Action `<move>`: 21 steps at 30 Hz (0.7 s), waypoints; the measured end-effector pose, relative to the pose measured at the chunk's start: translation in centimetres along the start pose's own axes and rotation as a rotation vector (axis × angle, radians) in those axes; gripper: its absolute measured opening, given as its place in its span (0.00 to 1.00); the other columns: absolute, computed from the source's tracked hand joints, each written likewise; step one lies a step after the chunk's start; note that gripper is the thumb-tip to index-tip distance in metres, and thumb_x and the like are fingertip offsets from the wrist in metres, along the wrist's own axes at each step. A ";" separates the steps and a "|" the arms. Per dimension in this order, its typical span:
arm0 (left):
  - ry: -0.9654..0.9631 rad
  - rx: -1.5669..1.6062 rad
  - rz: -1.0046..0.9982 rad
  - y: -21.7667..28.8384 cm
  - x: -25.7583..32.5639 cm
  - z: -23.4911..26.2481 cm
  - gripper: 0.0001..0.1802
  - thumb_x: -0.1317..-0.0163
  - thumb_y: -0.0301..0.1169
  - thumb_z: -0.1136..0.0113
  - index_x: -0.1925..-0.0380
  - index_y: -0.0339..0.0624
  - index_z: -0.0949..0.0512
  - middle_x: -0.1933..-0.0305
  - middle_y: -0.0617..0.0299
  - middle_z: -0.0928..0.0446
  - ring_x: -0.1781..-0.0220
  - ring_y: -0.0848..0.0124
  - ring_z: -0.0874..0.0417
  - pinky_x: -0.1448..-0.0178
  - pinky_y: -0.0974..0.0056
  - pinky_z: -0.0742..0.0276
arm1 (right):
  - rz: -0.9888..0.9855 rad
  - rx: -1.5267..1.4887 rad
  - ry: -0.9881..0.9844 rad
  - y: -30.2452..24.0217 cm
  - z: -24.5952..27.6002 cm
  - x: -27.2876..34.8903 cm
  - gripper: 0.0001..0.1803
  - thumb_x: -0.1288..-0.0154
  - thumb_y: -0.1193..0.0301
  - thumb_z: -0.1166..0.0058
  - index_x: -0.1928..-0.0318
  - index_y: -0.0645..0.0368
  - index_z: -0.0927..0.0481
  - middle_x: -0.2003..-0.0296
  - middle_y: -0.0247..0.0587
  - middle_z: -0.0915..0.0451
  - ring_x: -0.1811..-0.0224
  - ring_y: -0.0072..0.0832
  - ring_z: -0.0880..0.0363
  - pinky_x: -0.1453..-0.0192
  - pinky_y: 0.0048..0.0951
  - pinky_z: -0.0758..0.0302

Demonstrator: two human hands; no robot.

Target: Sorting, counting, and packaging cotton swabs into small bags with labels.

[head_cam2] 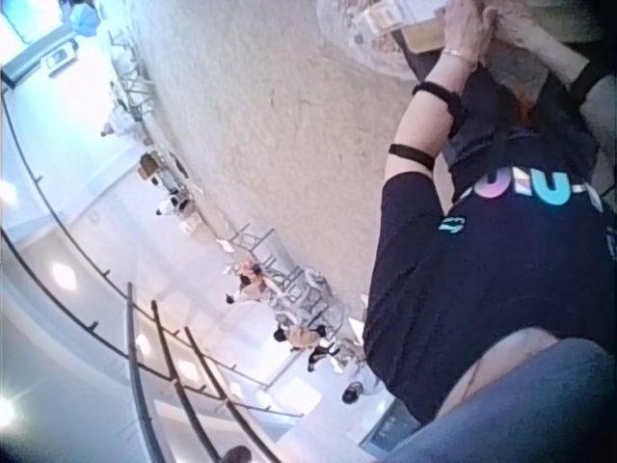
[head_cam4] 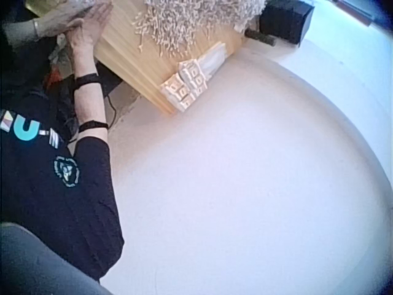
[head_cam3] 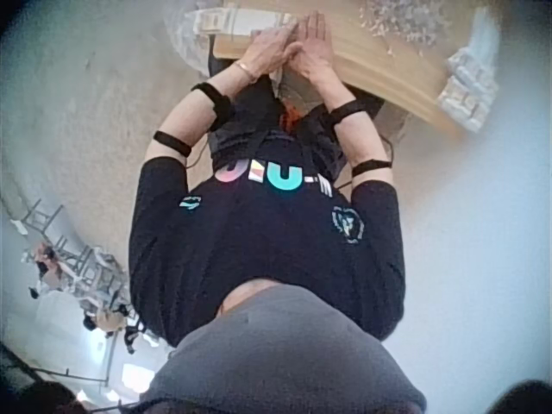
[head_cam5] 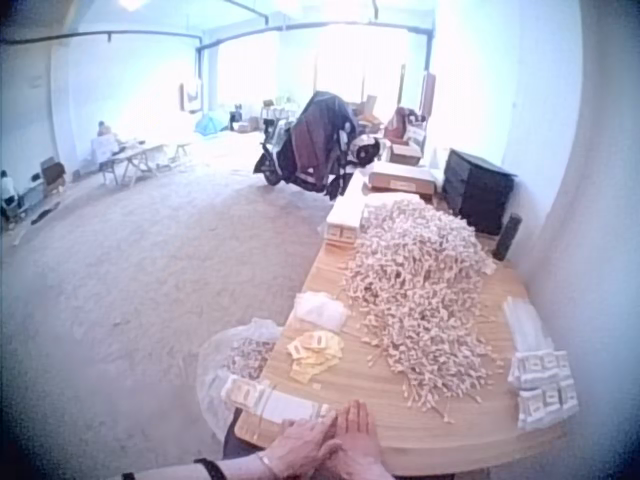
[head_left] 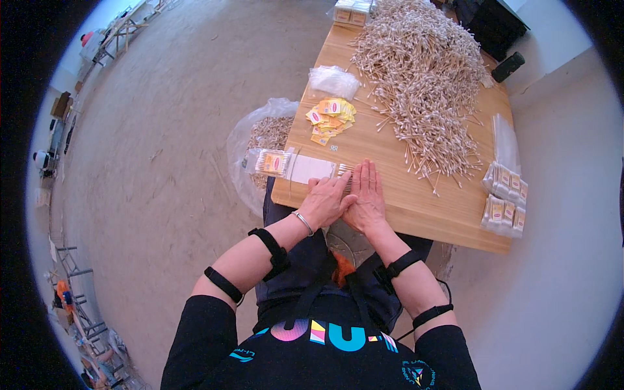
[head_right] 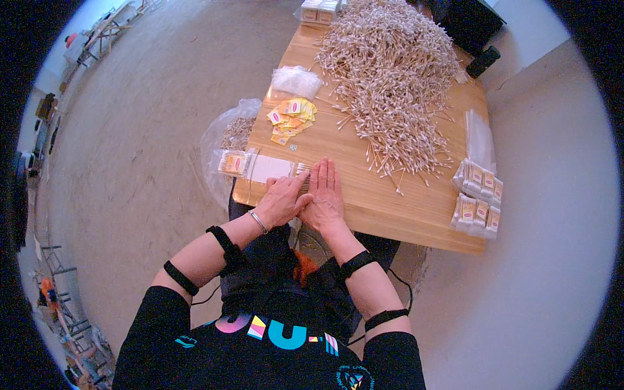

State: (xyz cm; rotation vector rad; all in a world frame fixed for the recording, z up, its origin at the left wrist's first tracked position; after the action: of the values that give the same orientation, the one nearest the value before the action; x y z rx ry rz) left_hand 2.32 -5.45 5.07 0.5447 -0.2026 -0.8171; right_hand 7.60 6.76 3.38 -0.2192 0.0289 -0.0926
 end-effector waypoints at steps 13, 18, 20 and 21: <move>-0.028 0.006 0.026 -1.0 -0.7 -0.9 0.31 0.42 0.31 0.49 0.38 0.38 0.44 0.60 0.48 0.23 0.59 0.52 0.23 0.54 0.50 0.38 | 0.009 -0.014 0.007 -0.2 0.3 0.0 0.46 0.45 0.54 0.53 0.35 0.73 0.53 0.32 0.61 0.58 0.27 0.50 0.64 0.26 0.45 0.64; -0.053 -0.023 0.067 -0.7 -1.0 -0.6 0.31 0.43 0.30 0.49 0.38 0.39 0.44 0.63 0.50 0.22 0.60 0.54 0.21 0.55 0.49 0.39 | 0.010 -0.018 0.017 -0.2 0.4 0.0 0.46 0.45 0.54 0.52 0.35 0.73 0.53 0.32 0.62 0.58 0.28 0.51 0.63 0.26 0.46 0.63; -0.070 -0.017 0.108 -0.2 -1.1 -0.3 0.30 0.42 0.31 0.49 0.39 0.39 0.43 0.65 0.50 0.22 0.61 0.54 0.21 0.56 0.48 0.39 | 0.013 -0.017 0.021 -0.1 0.4 0.0 0.46 0.46 0.55 0.51 0.35 0.73 0.53 0.33 0.62 0.57 0.28 0.51 0.62 0.26 0.46 0.63; -0.088 -0.009 0.148 0.0 -1.3 0.0 0.30 0.42 0.31 0.49 0.40 0.40 0.43 0.67 0.50 0.22 0.62 0.54 0.21 0.56 0.48 0.39 | 0.009 -0.017 0.026 0.1 0.3 0.0 0.46 0.46 0.55 0.51 0.35 0.73 0.53 0.33 0.62 0.57 0.28 0.51 0.62 0.26 0.46 0.63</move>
State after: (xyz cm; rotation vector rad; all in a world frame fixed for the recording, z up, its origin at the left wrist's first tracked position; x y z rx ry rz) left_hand 1.47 -4.48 5.12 0.4800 -0.3165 -0.6982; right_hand 7.60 6.89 3.70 -0.2344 0.0568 -0.0861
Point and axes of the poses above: each hand's wrist, its own x-axis away from the middle knuckle, its own z-axis out of the back of the hand, y = z × x, the point moved 1 cm from there along -x, towards the middle knuckle
